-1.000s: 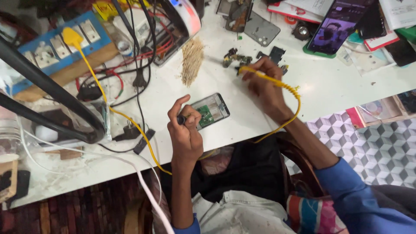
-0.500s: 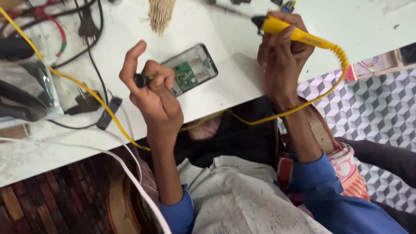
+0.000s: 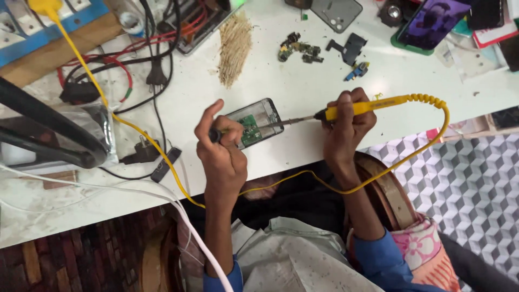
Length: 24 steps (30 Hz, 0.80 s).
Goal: The person uses a soldering iron and a screwdriver to work on a small circuit board placed on a smartphone. They repeatedly apply the soldering iron to different points on the board while holding it steady with the screwdriver.
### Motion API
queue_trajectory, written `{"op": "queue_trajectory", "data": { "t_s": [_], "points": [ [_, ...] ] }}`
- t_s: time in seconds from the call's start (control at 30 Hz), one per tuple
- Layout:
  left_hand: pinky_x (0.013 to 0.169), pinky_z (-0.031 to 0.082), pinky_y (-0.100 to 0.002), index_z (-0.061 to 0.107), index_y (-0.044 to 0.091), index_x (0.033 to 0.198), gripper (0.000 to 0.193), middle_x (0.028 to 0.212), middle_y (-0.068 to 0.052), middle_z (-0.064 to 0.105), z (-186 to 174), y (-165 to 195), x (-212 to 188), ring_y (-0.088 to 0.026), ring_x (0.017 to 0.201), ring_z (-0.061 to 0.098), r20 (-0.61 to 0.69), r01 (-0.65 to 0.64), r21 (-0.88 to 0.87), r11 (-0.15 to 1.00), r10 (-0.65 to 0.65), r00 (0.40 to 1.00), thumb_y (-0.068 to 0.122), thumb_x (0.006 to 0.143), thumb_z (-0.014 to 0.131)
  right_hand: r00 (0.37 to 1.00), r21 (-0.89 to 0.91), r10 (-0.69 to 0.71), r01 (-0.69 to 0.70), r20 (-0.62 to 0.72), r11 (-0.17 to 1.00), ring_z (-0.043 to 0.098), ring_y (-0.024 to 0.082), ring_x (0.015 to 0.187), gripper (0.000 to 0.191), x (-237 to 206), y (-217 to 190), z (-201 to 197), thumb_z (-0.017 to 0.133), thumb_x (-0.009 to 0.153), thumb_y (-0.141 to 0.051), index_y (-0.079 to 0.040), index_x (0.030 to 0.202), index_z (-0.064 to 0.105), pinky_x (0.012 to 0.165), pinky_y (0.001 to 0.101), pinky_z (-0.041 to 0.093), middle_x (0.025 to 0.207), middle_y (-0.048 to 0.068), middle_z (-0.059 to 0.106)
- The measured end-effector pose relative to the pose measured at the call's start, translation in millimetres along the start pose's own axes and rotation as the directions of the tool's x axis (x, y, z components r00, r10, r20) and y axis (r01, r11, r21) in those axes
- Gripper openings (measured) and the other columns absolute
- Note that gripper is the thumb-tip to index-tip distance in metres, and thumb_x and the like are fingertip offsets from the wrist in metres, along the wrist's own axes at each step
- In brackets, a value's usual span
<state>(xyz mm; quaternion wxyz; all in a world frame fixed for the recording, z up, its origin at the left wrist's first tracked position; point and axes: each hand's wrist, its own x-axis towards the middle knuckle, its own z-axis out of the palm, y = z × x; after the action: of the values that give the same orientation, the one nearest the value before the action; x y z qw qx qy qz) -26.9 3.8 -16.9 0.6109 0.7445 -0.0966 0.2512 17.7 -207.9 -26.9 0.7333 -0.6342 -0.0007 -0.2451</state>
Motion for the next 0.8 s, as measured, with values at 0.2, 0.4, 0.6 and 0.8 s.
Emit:
{"op": "queue_trajectory", "data": {
  "t_s": [0.2, 0.4, 0.6, 0.8],
  "points": [
    [0.077, 0.047, -0.028, 0.036, 0.002, 0.15, 0.047, 0.085, -0.005, 0.051, -2.7, 0.7, 3.5, -0.014, 0.075, 0.048, 0.027, -0.072, 0.026, 0.997, 0.071, 0.997, -0.007, 0.104, 0.039, 1.0, -0.027, -0.006, 0.005, -0.025, 1.0, 0.043, 0.006, 0.051, 0.031, -1.6, 1.4, -0.2, 0.054, 0.11, -0.018, -0.006, 0.083, 0.049, 0.045, 0.0234, 0.035, 0.069, 0.003, 0.054],
    [0.076, 0.045, -0.028, 0.037, 0.002, 0.15, 0.04, 0.082, -0.003, 0.049, -1.6, -3.5, -0.9, -0.013, 0.074, 0.046, 0.022, 0.026, -0.05, 0.998, -0.025, 0.999, 0.0, 0.11, 0.041, 0.996, -0.134, -0.088, 0.086, -0.006, 0.987, 0.044, 0.007, 0.052, 0.032, -3.2, 0.9, 0.2, 0.052, 0.112, -0.019, -0.004, 0.084, 0.052, 0.047, 0.0237, 0.036, 0.069, 0.003, 0.053],
    [0.077, 0.047, -0.028, 0.037, 0.002, 0.151, 0.042, 0.084, -0.005, 0.05, -2.2, -5.5, -0.1, -0.012, 0.073, 0.049, 0.03, -0.09, 0.026, 0.996, 0.089, 0.996, 0.002, 0.109, 0.042, 1.0, -0.082, 0.01, -0.011, -0.023, 0.997, 0.045, 0.006, 0.049, 0.032, -1.9, -3.4, 3.6, 0.052, 0.11, -0.02, -0.005, 0.082, 0.049, 0.044, 0.0231, 0.038, 0.068, 0.003, 0.054],
    [0.072, 0.046, -0.028, 0.037, 0.002, 0.149, 0.04, 0.082, -0.003, 0.051, -1.8, -6.2, -0.3, -0.012, 0.071, 0.047, 0.039, -0.067, 0.018, 0.998, 0.066, 0.997, 0.001, 0.109, 0.041, 1.0, -0.09, -0.03, 0.03, -0.001, 0.995, 0.045, 0.007, 0.052, 0.031, -3.2, -1.9, 1.3, 0.053, 0.111, -0.018, -0.004, 0.083, 0.049, 0.046, 0.024, 0.039, 0.072, 0.004, 0.056]
  ]
}}
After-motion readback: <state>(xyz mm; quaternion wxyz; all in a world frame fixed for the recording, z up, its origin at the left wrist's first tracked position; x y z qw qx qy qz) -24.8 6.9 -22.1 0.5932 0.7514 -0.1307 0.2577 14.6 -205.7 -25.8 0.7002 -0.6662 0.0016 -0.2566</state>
